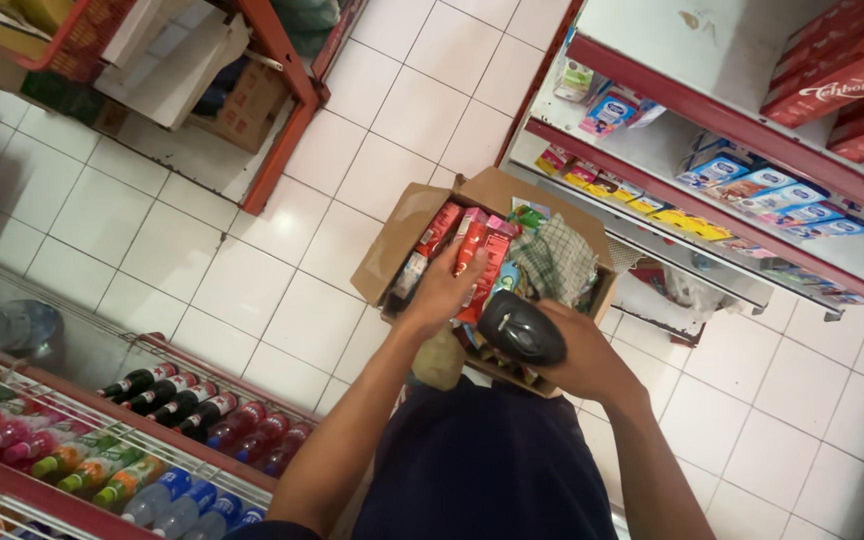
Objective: The person sprays a cleaning solution onto a cloth and wipes the interior surfaces of a refrigerated display case. After cleaning, the person picks up small packaged snack items from a cardboard box and places them onto the shelf inside the case.
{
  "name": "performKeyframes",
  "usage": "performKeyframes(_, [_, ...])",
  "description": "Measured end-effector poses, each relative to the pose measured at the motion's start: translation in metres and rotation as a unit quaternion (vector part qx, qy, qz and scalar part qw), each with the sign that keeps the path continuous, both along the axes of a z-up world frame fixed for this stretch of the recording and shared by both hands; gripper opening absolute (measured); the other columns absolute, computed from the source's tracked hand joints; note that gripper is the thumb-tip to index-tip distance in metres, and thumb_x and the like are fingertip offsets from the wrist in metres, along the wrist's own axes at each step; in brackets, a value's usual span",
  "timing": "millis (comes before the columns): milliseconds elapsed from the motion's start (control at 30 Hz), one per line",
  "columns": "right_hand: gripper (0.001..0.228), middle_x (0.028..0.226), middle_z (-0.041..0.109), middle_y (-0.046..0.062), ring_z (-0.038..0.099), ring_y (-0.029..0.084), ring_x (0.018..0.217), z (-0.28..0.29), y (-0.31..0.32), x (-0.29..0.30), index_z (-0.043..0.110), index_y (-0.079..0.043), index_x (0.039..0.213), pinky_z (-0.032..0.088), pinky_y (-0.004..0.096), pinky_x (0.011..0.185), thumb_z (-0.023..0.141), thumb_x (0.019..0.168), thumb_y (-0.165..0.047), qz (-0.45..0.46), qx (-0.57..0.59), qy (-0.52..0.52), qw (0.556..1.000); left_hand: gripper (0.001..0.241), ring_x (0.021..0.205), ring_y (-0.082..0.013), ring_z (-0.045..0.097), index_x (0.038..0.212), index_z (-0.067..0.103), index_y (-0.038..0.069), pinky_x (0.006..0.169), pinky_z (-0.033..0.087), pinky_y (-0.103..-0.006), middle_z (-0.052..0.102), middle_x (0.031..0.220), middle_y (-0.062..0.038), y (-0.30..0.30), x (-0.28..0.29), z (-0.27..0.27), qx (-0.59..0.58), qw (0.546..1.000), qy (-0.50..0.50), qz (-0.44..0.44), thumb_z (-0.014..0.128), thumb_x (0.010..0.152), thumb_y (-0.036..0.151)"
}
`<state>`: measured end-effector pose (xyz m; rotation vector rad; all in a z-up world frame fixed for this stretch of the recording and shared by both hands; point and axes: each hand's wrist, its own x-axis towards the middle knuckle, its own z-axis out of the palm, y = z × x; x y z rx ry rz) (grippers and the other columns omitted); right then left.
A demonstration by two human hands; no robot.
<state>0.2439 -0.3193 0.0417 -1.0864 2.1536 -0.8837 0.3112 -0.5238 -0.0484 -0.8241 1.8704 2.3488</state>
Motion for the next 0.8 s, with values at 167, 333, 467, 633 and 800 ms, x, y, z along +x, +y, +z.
performKeyframes(167, [0.044,0.094,0.067,0.011,0.068,0.033,0.088,-0.004,0.0,0.0,0.066,-0.007,0.108,0.054,0.041,0.078,0.082,0.067,-0.014,0.009,-0.027,-0.005,1.0,0.048,0.074,-0.0071,0.053,0.123,0.064,0.006,0.066,0.048,-0.0269,0.06,0.088,0.0,0.002,0.002,-0.009,-0.012,1.0,0.019,-0.002,0.059,0.1,0.048])
performKeyframes(333, [0.052,0.088,0.071,0.01,0.071,0.028,0.082,-0.031,0.009,-0.003,0.066,-0.005,0.103,0.055,0.04,0.075,0.091,0.064,-0.027,-0.082,0.004,-0.06,0.995,0.046,0.087,-0.0058,0.057,0.129,0.063,0.006,0.076,0.051,-0.0255,0.065,0.1,-0.001,0.003,0.005,-0.042,0.033,0.997,0.059,0.034,0.057,0.104,0.044])
performKeyframes(467, [0.051,0.092,0.074,0.012,0.074,0.027,0.085,-0.078,0.009,-0.006,0.073,-0.007,0.113,0.057,0.04,0.079,0.086,0.073,-0.036,-0.198,0.064,-0.094,0.974,0.044,0.092,-0.0078,0.061,0.137,0.059,0.008,0.079,0.053,-0.0265,0.068,0.107,0.0,-0.002,0.023,-0.071,0.13,0.986,0.027,0.105,0.057,0.104,0.036])
performKeyframes(633, [0.049,0.095,0.076,0.017,0.077,0.033,0.092,-0.144,-0.011,-0.005,0.072,-0.006,0.111,0.058,0.043,0.085,0.085,0.076,-0.037,-0.275,0.131,-0.048,0.951,0.06,0.098,-0.0113,0.067,0.147,0.043,0.016,0.082,0.057,-0.0307,0.069,0.112,-0.001,0.004,0.053,-0.097,0.272,0.957,0.017,0.095,0.068,0.093,0.016])
performKeyframes(800, [0.046,0.101,0.074,0.019,0.071,0.039,0.094,-0.171,-0.044,0.009,0.071,-0.008,0.119,0.055,0.047,0.08,0.078,0.077,-0.028,-0.228,0.04,0.035,0.972,0.052,0.091,-0.019,0.07,0.14,0.052,0.005,0.076,0.06,-0.0366,0.068,0.109,-0.009,0.017,0.065,-0.109,0.329,0.938,0.029,0.11,0.071,0.092,0.011])
